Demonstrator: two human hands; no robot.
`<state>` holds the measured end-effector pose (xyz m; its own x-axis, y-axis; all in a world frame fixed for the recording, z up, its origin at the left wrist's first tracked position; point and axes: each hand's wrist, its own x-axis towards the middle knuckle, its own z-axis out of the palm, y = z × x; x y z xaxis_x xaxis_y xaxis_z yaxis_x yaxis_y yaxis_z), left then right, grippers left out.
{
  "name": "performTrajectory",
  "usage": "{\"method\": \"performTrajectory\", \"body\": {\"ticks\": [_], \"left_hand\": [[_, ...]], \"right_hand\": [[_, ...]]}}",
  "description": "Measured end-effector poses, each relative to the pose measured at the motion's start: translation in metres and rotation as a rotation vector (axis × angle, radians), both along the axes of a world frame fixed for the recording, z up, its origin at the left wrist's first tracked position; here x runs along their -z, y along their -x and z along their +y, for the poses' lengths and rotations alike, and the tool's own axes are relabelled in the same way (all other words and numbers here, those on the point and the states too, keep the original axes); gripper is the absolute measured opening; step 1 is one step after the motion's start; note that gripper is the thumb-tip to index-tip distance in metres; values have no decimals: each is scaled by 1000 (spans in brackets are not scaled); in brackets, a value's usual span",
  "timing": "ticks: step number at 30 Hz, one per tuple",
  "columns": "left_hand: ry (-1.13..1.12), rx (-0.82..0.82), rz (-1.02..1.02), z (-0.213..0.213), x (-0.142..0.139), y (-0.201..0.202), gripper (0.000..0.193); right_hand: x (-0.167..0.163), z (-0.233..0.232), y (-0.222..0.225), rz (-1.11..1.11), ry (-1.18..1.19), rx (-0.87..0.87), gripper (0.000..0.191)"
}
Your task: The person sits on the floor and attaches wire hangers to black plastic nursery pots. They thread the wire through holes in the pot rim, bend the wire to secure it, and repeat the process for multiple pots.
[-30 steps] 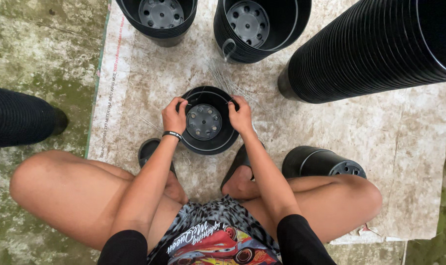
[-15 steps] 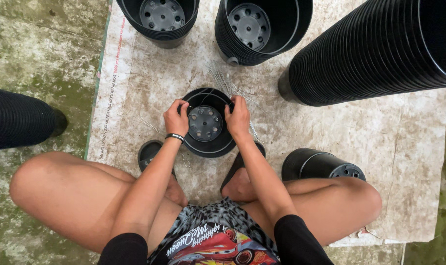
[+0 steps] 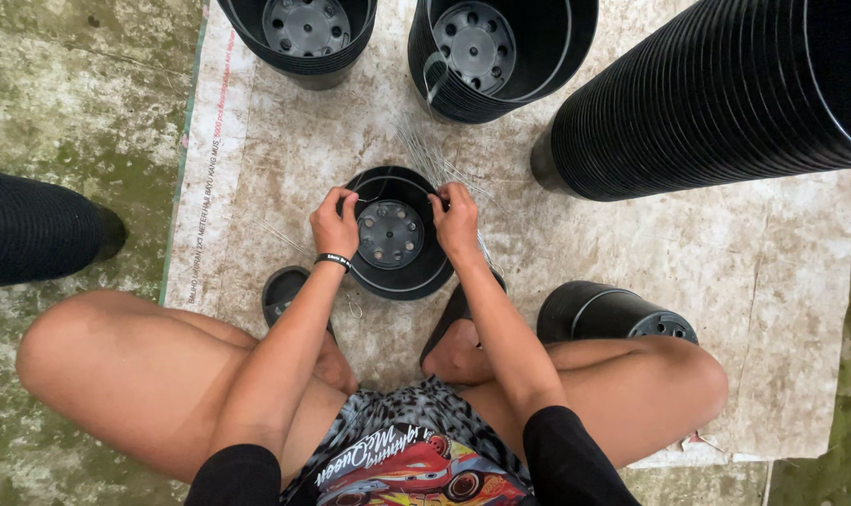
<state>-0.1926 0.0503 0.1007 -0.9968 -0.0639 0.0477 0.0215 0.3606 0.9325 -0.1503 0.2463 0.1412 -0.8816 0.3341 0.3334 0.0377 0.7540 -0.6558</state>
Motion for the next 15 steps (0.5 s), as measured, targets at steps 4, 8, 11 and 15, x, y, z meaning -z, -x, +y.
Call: {"method": "performTrajectory", "body": {"ticks": [4,8,11,15], "left_hand": [[-4,5,15,-1,0,0,11],[-4,8,95,-2,1,1,9],[-9,17,64,-2,0,1,9],[-28,36,104,-5,-5,2,9]], "right_hand": [[-2,0,0,28,-5,5,21],[-5,-1,2,45,20,13,18],[-6,0,3,36,48,43,19],[-5,1,5,33,87,48,20]]}}
